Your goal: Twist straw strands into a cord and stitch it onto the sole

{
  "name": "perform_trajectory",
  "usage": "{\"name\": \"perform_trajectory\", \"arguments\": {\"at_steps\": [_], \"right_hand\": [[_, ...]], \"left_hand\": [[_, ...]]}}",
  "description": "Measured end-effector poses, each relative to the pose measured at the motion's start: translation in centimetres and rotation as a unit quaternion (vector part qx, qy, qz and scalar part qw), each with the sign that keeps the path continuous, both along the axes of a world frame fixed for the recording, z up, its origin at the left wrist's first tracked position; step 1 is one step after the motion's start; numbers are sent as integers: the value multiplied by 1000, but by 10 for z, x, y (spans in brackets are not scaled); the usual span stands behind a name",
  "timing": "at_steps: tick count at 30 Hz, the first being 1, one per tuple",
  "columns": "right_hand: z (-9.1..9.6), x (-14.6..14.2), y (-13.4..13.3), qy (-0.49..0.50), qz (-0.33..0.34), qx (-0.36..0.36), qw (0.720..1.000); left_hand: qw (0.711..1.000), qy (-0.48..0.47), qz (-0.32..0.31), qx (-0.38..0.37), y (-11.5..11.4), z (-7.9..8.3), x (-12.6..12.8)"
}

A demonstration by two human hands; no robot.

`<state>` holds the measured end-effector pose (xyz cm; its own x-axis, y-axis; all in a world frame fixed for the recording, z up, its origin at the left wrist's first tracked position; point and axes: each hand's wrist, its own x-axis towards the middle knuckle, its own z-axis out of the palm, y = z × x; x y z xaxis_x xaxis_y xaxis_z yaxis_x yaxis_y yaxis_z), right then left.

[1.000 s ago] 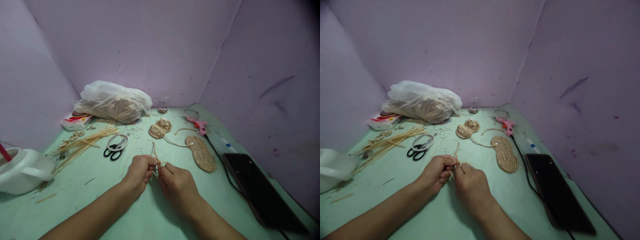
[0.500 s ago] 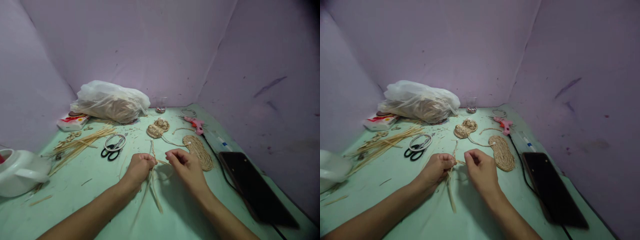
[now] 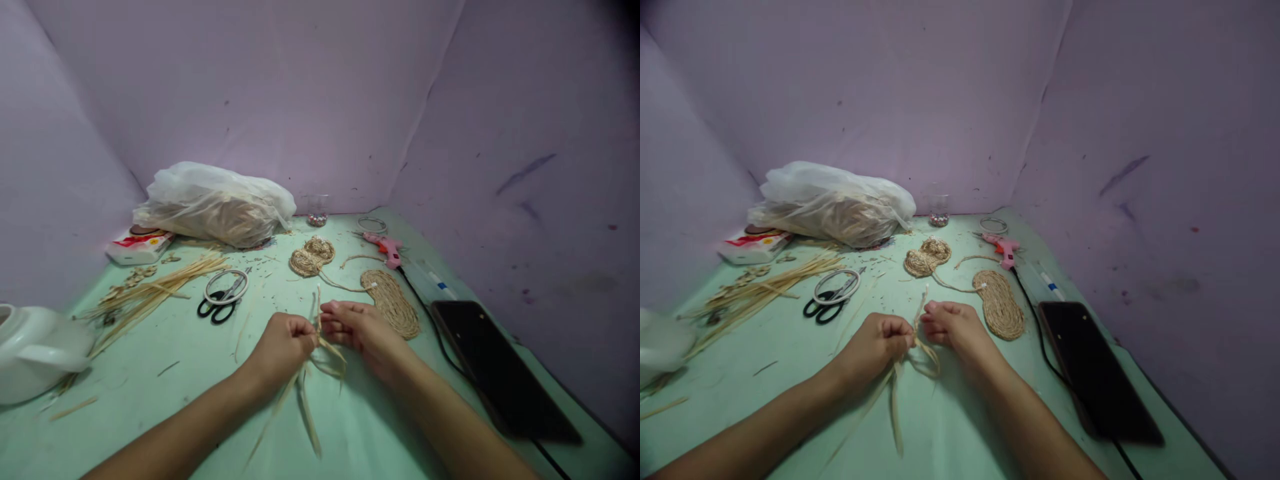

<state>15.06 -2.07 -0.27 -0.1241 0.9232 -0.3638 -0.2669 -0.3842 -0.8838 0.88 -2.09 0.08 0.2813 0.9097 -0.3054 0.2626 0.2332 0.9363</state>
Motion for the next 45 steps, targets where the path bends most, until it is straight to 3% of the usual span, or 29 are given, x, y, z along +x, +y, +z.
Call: {"name": "perform_trajectory", "arguments": {"at_steps": [4,11,16,20,23,27,30,32,38,45], "right_hand": [[-2,4,3,81,42,-67,994],[3,-2,1,29,-48,-30,998],[3,-6,0,40,-81,-44,995],[-1,-5,4,41,-95,-47,993],[0,-1,6,70,-76,-41,994],[6,0,1,131,33,-68,988],[9,-3,-7,99,129,-56,985],[10,-6,-11,60,153,-38,986],[1,-8,-10,-127,124,34,984],[-5,-13,-11,-171,78,51,981]], "left_hand": [[996,30,-74,43,-8,1,2],[972,55,-220,60,-8,7,-2],[954,76,-258,135,-11,4,1],[954,90,-247,142,-13,-2,2],[976,85,-174,102,-8,-1,0],[994,24,-88,53,2,7,-7],[996,-5,-84,30,7,10,-11],[996,1,-88,25,8,10,-13],[993,46,-107,34,12,13,-16],[991,103,-83,19,14,10,-20]]}}
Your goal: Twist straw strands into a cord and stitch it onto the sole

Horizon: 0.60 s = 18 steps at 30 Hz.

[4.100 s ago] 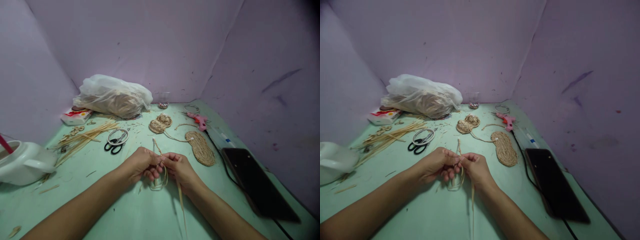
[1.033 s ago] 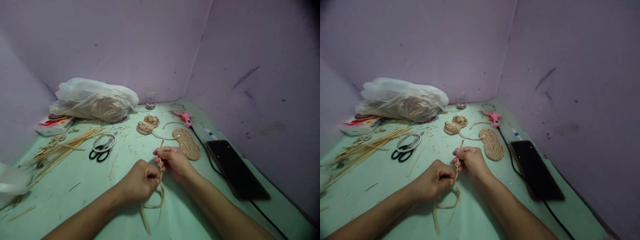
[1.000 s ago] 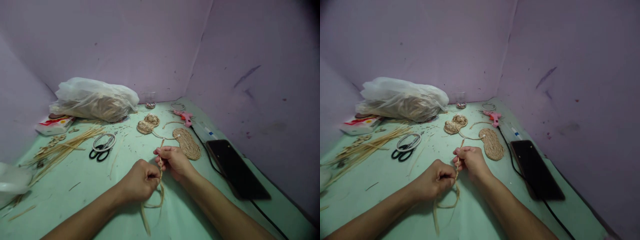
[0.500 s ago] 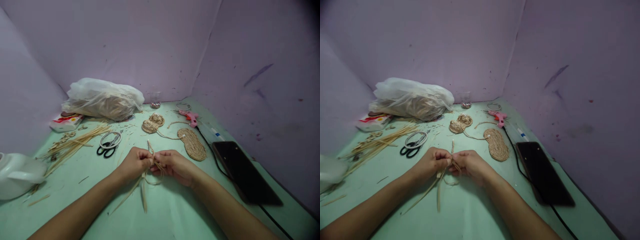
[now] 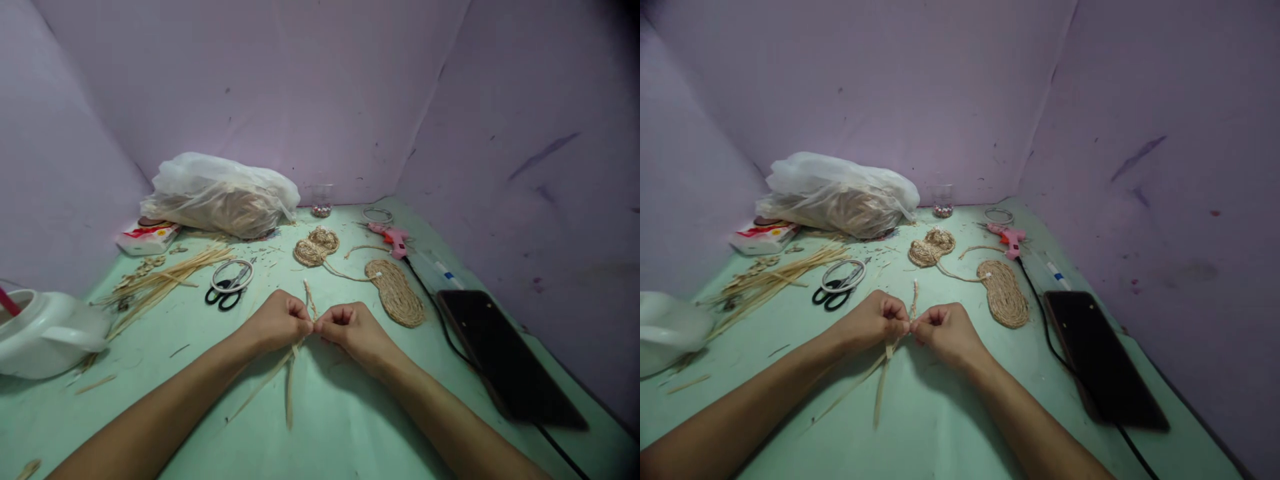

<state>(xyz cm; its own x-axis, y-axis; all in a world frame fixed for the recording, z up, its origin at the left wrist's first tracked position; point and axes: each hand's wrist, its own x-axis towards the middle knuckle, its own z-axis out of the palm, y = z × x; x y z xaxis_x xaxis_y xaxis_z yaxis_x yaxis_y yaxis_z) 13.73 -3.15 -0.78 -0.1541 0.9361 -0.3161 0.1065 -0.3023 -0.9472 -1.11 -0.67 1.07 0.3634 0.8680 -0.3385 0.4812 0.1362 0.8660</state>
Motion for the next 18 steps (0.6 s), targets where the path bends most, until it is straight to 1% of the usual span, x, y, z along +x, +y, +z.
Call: {"name": "perform_trajectory", "arguments": {"at_steps": [4,7,10,12,14,16,18], "right_hand": [[2,-2,0,33,-8,-10,999],[3,-5,0,41,-36,-23,998],[1,-7,1,38,-63,-21,997],[0,-8,1,39,-75,-8,996],[-2,-10,1,49,-89,7,995],[-4,-11,0,71,-107,13,992],[-5,-12,-2,105,-121,2,987]], "left_hand": [[1000,7,6,26,6,-2,-4],[999,13,-3,42,7,1,-4],[990,96,8,104,-1,7,0],[970,174,18,169,-12,11,4],[938,247,13,242,-25,15,10],[898,314,-18,308,-37,15,15],[858,359,-68,361,-47,11,20]]}}
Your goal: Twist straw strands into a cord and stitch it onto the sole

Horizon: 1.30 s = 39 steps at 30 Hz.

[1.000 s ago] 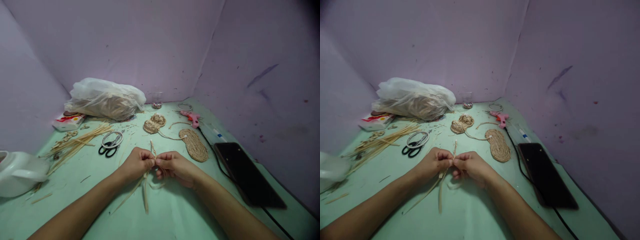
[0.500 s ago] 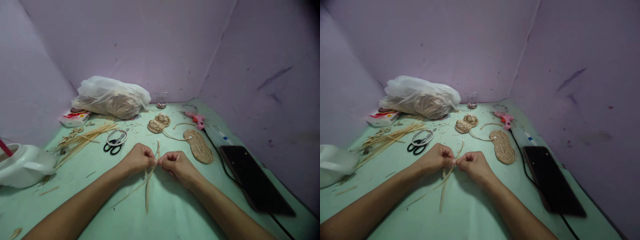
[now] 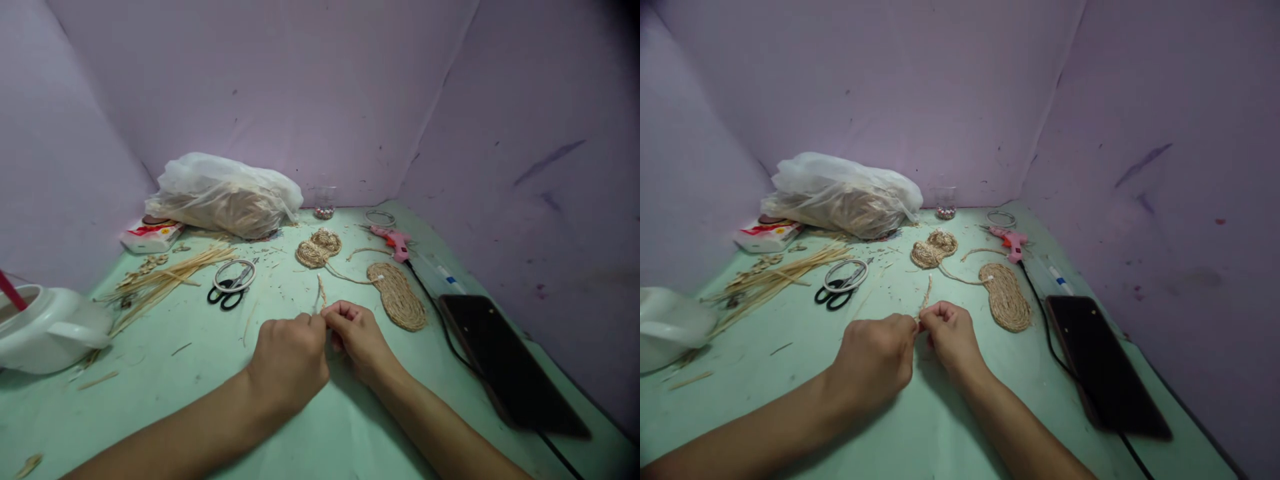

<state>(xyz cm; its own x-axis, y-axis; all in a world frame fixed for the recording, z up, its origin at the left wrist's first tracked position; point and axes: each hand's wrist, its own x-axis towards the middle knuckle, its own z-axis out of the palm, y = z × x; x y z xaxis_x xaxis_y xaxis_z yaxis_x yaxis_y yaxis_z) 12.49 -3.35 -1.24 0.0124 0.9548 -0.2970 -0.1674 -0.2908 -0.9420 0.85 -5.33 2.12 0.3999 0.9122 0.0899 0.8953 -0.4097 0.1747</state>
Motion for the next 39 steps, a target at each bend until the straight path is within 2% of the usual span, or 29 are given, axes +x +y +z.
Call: {"name": "perform_trajectory", "arguments": {"at_steps": [4,7,10,12,14,15,17,18,20,21,23,27,32,39], "right_hand": [[0,-2,-2,69,-14,-21,997],[0,-2,-2,85,-18,-23,996],[0,-2,-2,84,-11,-17,996],[0,-3,-2,72,-9,-14,997],[0,-4,-3,52,-4,-9,999],[0,-4,-3,41,-1,-5,999],[0,-5,-3,22,4,2,1000],[0,-5,-3,17,5,7,1000],[-2,-6,-3,9,14,22,1000],[-4,-6,-2,4,20,31,999],[-6,-7,-2,-12,33,44,998],[-10,-7,-2,-40,59,53,996],[-9,-7,-3,-32,83,47,995],[-11,-6,-2,-71,81,34,994]], "left_hand": [[989,72,-99,78,-9,-14,5],[985,71,-134,86,-12,-16,6],[993,-22,-116,31,-10,-3,3],[989,-141,-52,-1,-2,9,-2],[963,-260,62,-16,11,16,-7],[944,-303,115,-64,18,18,-10],[893,-350,185,-214,30,15,-13],[862,-367,196,-290,35,13,-14],[803,-408,190,-392,39,9,-14],[782,-426,180,-419,40,8,-13],[764,-440,161,-443,40,9,-12],[772,-411,151,-461,40,13,-12],[779,-381,128,-482,43,10,-14],[847,-298,116,-425,44,2,-17]]}}
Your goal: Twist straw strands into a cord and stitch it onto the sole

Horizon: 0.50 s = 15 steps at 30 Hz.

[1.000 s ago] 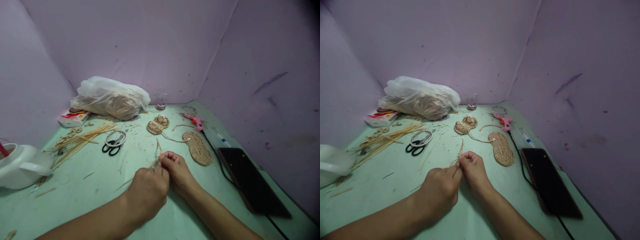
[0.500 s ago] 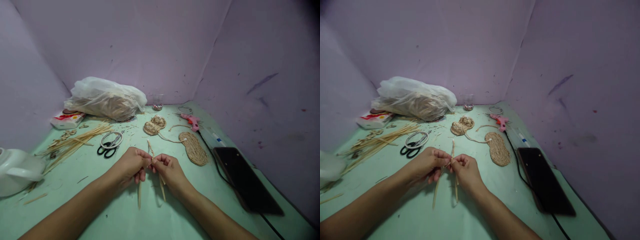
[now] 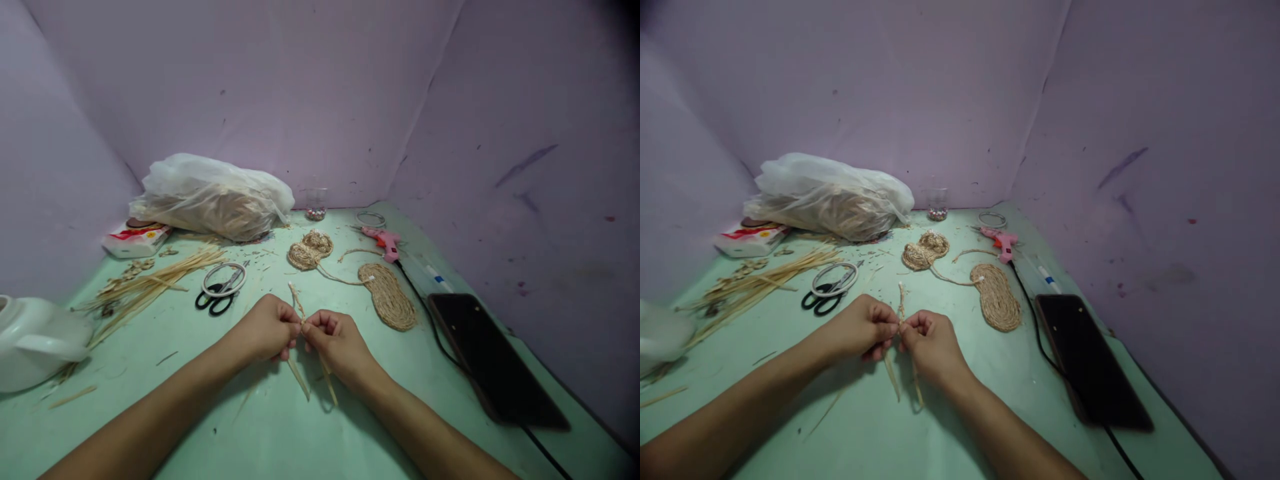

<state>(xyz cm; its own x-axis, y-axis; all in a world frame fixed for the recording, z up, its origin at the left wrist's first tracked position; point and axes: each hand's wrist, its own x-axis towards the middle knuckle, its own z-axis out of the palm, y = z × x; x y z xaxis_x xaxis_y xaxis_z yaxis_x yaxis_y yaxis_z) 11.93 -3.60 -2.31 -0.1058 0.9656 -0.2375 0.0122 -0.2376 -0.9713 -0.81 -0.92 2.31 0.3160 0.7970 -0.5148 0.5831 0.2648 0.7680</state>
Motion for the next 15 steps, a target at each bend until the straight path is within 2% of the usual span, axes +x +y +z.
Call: {"name": "perform_trajectory", "arguments": {"at_steps": [4,7,13,15], "right_hand": [[-4,-1,1,-19,-5,1,1000],[-2,0,0,-33,-4,3,999],[6,6,2,-18,25,8,999],[7,7,2,-17,41,13,999]], "left_hand": [[995,44,-35,87,2,-7,-5],[987,18,-73,140,4,-9,-7],[992,-100,-65,42,7,-8,-11],[990,-113,-73,40,9,-9,-13]]}}
